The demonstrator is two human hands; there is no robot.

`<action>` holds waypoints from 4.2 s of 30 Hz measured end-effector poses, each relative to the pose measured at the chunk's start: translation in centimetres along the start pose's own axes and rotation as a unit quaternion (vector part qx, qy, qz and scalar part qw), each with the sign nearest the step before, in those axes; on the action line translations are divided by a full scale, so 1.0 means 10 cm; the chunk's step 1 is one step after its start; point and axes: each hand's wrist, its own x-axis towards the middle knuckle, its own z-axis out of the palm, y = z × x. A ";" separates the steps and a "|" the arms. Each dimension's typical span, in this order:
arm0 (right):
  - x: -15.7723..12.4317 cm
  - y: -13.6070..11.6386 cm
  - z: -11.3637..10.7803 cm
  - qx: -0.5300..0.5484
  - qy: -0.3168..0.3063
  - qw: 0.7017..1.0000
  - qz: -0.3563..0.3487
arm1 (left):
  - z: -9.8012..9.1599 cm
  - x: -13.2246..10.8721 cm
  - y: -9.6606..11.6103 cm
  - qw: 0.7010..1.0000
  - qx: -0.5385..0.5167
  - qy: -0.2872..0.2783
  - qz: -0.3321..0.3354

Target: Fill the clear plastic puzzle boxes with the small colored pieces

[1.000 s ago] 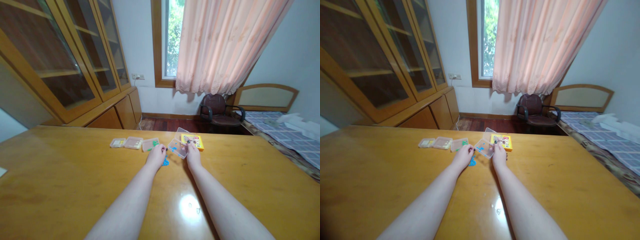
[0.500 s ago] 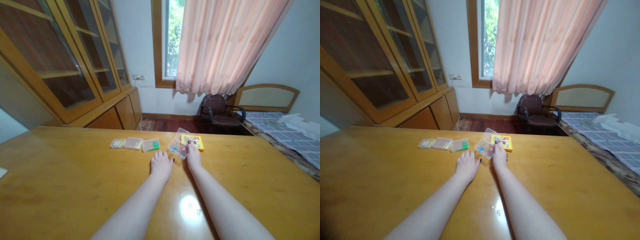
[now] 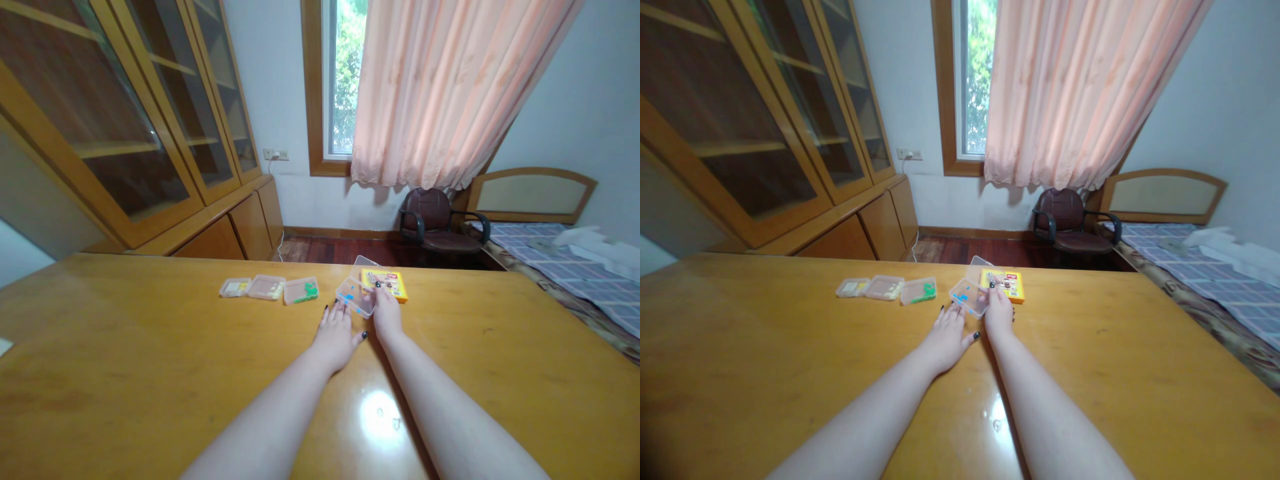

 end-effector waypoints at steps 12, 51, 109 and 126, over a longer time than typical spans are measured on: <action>0.05 0.05 -0.01 0.010 0.013 1.000 0.010 | -0.19 0.27 -0.45 0.986 -0.090 0.124 -0.064; -0.05 -0.09 0.02 0.021 0.010 1.000 0.018 | -0.12 0.15 -0.19 0.991 0.051 0.055 0.111; 0.05 0.08 0.01 0.046 0.019 0.999 0.010 | -0.21 0.21 -0.26 0.997 -0.003 0.063 -0.045; 0.00 -0.01 -0.01 0.001 0.017 1.000 0.002 | -0.14 0.24 -0.30 0.996 -0.021 0.082 -0.035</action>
